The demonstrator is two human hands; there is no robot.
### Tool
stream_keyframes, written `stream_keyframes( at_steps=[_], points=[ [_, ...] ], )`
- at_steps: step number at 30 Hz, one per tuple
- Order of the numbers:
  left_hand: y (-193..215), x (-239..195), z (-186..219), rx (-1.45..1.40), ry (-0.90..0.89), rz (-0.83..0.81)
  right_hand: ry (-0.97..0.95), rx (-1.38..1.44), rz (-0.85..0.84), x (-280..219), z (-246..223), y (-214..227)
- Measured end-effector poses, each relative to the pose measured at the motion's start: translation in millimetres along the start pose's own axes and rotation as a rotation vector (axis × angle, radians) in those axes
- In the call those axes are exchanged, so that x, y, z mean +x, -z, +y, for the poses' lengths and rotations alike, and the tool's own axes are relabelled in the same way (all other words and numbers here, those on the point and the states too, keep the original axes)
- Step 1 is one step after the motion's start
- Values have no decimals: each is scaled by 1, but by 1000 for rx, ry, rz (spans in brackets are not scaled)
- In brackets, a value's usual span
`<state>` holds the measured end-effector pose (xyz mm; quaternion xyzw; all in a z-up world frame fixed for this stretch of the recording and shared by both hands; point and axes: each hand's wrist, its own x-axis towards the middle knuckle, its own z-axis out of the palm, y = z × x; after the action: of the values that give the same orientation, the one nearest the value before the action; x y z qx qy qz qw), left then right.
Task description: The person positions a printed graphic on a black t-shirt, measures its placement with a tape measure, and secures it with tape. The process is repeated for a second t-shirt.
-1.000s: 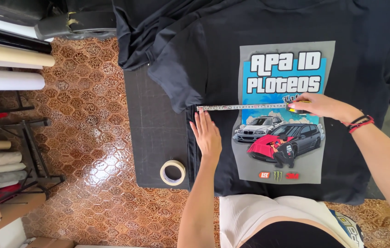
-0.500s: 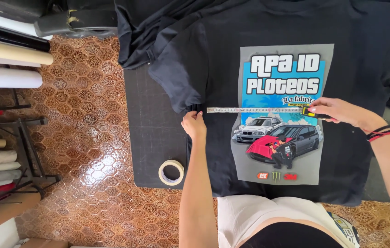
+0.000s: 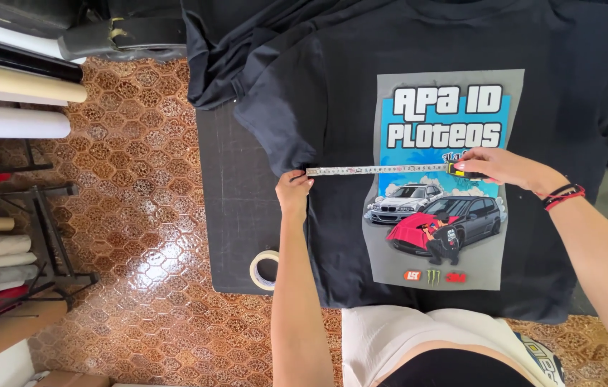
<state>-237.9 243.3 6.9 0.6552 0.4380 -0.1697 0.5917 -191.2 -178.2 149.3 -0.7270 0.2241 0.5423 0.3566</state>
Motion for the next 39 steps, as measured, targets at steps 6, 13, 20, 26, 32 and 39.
stream_keyframes(
  at_steps=[6, 13, 20, 26, 32, 39],
  points=[
    [-1, 11, -2, 47, 45, 3, -24, -9, 22, -3, -3, -3],
    [-14, -14, 31, 204, 133, 82, -32, -108, 49, -13, -13, -8],
    [-31, -1, 9, 277, 10, 238, 16, -186, 91, 6, 6, -10],
    [-35, 21, -14, 381, -68, 285, 30, -182, 101, 9, 10, -11],
    [-31, 5, -11, 351, -155, 292, 35, -144, 87, -1, 12, -12],
    [-47, -186, 6, -24, -303, 34, 119, 490, -51, -40, 95, -73]
  ],
)
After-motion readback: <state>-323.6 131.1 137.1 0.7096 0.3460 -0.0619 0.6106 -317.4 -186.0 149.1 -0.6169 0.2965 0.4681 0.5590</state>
